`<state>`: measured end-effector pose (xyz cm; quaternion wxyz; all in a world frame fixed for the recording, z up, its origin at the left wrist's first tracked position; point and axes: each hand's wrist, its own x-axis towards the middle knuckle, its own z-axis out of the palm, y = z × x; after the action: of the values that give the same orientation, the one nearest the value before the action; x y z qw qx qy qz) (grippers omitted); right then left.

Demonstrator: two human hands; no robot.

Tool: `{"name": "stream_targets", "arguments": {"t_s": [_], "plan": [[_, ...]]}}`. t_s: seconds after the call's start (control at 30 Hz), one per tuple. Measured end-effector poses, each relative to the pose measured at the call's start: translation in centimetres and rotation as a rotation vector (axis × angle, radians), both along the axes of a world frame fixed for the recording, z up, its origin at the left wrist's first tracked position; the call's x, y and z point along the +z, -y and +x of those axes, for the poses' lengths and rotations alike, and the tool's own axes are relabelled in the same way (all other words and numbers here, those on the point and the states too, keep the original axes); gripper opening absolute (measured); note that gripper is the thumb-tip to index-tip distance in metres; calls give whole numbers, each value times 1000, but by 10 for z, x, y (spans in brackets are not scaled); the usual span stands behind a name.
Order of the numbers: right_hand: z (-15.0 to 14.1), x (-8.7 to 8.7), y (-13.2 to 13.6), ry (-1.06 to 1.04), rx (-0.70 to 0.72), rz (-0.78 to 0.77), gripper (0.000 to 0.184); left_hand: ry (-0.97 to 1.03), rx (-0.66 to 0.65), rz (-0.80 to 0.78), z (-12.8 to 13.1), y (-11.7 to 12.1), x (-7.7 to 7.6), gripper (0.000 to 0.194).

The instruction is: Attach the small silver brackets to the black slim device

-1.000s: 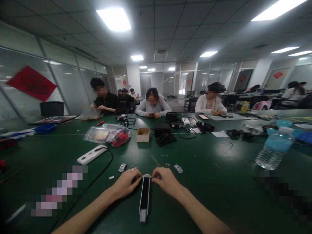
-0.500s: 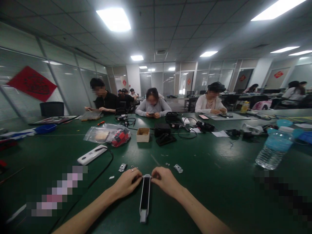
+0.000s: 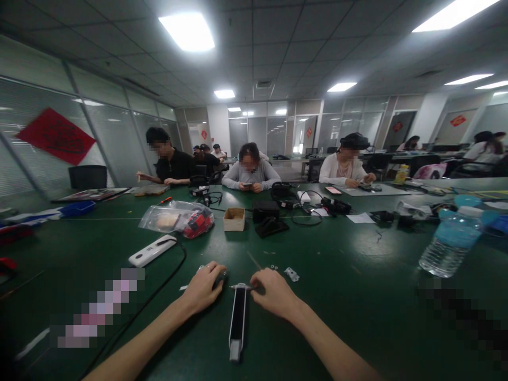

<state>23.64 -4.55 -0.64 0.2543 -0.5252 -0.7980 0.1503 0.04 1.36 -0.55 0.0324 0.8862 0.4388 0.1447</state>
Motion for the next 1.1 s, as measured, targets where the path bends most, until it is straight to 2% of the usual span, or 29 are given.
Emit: {"name": "stream_targets", "arguments": {"t_s": [0.13, 0.4, 0.67, 0.87, 1.1], "plan": [[0, 5, 2, 18, -8, -34, 17, -37, 14, 35, -3, -5, -4, 29], [-1, 7, 3, 7, 1, -39, 18, -37, -23, 24, -3, -4, 0, 26], [-1, 7, 3, -4, 7, -44, 16, -29, -18, -44, -2, -4, 6, 14], [-1, 3, 1, -10, 30, 20, 14, -17, -31, -88, 0, -1, 6, 11], [-1, 3, 2, -14, 34, 8, 13, 13, -53, -144, 3, 6, 7, 7]]}}
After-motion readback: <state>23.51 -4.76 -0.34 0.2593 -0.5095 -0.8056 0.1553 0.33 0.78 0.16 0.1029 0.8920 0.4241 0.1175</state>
